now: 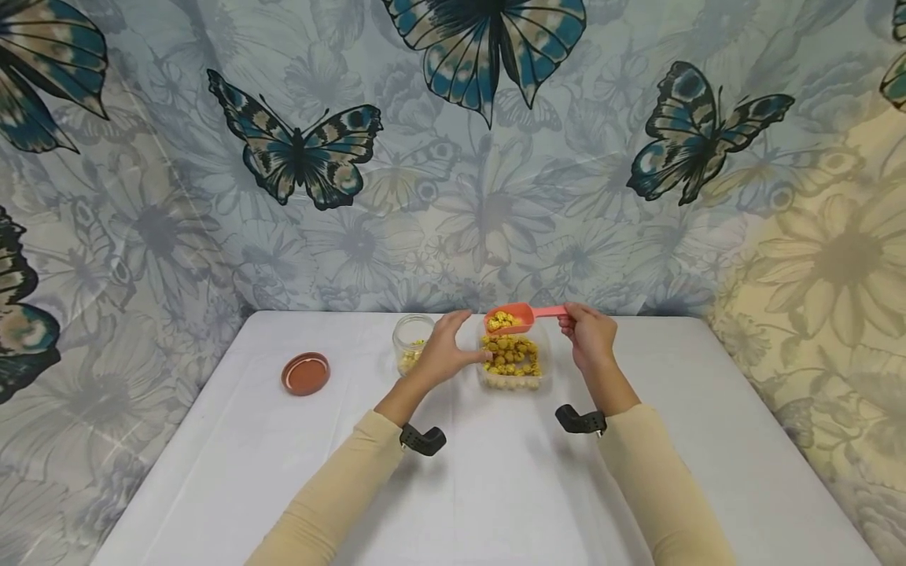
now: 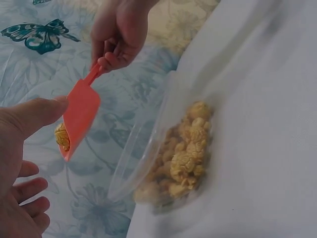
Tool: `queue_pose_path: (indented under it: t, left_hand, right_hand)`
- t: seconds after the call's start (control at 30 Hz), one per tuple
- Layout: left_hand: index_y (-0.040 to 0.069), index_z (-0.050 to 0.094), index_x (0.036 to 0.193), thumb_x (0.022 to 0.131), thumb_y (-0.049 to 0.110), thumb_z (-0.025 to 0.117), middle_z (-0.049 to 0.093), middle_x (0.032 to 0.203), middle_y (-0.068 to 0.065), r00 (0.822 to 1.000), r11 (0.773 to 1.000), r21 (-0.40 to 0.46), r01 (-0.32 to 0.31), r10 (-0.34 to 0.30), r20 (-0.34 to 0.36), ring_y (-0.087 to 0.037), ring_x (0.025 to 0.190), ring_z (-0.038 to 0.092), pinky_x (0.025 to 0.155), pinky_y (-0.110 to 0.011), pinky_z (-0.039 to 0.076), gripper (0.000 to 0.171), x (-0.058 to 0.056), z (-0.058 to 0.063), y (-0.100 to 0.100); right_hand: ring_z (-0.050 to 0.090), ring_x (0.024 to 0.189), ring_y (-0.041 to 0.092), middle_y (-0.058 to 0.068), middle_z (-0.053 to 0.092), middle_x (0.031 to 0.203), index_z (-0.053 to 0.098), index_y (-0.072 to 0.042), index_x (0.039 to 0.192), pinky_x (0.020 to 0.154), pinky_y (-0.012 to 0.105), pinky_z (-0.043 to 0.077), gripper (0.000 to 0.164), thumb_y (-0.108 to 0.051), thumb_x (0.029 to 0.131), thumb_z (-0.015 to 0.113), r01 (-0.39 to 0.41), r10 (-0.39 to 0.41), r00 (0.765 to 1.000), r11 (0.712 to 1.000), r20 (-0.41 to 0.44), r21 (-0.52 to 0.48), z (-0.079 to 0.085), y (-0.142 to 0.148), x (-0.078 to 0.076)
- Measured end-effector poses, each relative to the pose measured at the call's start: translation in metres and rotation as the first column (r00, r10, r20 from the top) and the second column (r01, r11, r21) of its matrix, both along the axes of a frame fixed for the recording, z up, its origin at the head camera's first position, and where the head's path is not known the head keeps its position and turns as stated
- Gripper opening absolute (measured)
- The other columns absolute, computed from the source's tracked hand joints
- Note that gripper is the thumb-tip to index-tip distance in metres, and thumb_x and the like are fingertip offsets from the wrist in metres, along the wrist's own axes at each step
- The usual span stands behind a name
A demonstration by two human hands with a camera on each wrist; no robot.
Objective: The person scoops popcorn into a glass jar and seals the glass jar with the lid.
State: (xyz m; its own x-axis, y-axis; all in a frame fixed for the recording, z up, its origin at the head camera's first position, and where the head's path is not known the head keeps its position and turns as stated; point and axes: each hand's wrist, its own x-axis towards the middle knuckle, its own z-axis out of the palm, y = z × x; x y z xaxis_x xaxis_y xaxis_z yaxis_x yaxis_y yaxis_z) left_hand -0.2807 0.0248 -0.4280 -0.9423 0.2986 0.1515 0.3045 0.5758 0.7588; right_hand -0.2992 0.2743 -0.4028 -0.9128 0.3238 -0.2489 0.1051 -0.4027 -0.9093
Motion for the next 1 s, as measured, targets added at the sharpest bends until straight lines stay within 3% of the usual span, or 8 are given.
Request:
queue_pose_path:
  t: [0.33, 0.4, 0.57, 0.67, 0.77, 1.0]
  left_hand:
    - [0.008, 0.041, 0.147, 0.082, 0.041, 0.077, 0.037, 0.151, -0.013, 1.0, 0.999, 0.038, -0.016, 0.017, -0.017, -0.031, 0.141, 0.034, 0.113, -0.051, 0.037, 0.082, -0.003, 0.005, -0.006]
    - [0.007, 0.041, 0.147, 0.082, 0.039, 0.078, 0.037, 0.151, -0.013, 1.0, 0.999, 0.046, -0.023, 0.024, -0.02, -0.032, 0.141, 0.034, 0.113, -0.053, 0.036, 0.082, -0.003, 0.007, -0.008]
    - [0.009, 0.039, 0.149, 0.081, 0.042, 0.077, 0.035, 0.153, -0.012, 0.999, 0.998, 0.044, -0.048, 0.048, -0.012, -0.032, 0.143, 0.031, 0.113, -0.054, 0.035, 0.084, -0.004, 0.01, -0.013]
    - [0.01, 0.039, 0.149, 0.081, 0.043, 0.077, 0.033, 0.154, -0.012, 0.997, 0.996, 0.057, -0.071, 0.071, -0.005, -0.033, 0.144, 0.03, 0.114, -0.054, 0.035, 0.085, -0.006, 0.009, -0.017]
    - [0.01, 0.038, 0.149, 0.081, 0.04, 0.078, 0.033, 0.155, -0.014, 0.995, 0.993, 0.073, -0.095, 0.095, -0.003, -0.034, 0.144, 0.03, 0.114, -0.055, 0.034, 0.084, -0.007, 0.008, -0.022]
    - [0.008, 0.04, 0.148, 0.081, 0.035, 0.079, 0.033, 0.155, -0.014, 0.989, 0.984, 0.107, -0.146, 0.149, -0.023, -0.034, 0.144, 0.03, 0.116, -0.055, 0.031, 0.082, -0.012, 0.005, -0.035]
  right_hand:
    - [0.059, 0.054, 0.006, -0.002, 0.066, 0.064, 0.068, -0.013, 0.083, 0.052, 0.015, 0.052, 0.015, -0.012, 0.096, 0.06, -0.026, 0.027, 0.999, 0.999, -0.021, 0.034, 0.01, -0.009, -0.005]
    - [0.059, 0.057, 0.006, -0.003, 0.066, 0.066, 0.067, -0.011, 0.094, 0.054, 0.015, 0.052, 0.009, -0.015, 0.097, 0.059, -0.048, 0.049, 0.999, 0.997, -0.015, 0.065, 0.012, -0.01, -0.005]
    - [0.06, 0.059, 0.005, -0.005, 0.067, 0.068, 0.059, -0.007, 0.111, 0.055, 0.015, 0.053, 0.016, -0.016, 0.098, 0.058, -0.091, 0.093, 0.996, 0.991, -0.014, 0.099, 0.017, -0.016, -0.007]
    - [0.06, 0.057, 0.005, -0.004, 0.068, 0.066, 0.063, -0.01, 0.1, 0.054, 0.015, 0.052, 0.006, -0.013, 0.097, 0.059, -0.097, 0.101, 0.994, 0.991, -0.033, 0.087, 0.018, -0.021, -0.009]
    - [0.06, 0.055, 0.006, -0.003, 0.068, 0.064, 0.067, -0.013, 0.09, 0.052, 0.015, 0.052, 0.01, -0.011, 0.097, 0.059, -0.099, 0.104, 0.993, 0.991, -0.052, 0.085, 0.017, -0.025, -0.009]
    - [0.061, 0.055, 0.006, -0.002, 0.068, 0.065, 0.067, -0.013, 0.088, 0.053, 0.015, 0.053, 0.013, -0.011, 0.097, 0.059, -0.118, 0.124, 0.989, 0.989, -0.082, 0.085, 0.017, -0.032, -0.011]
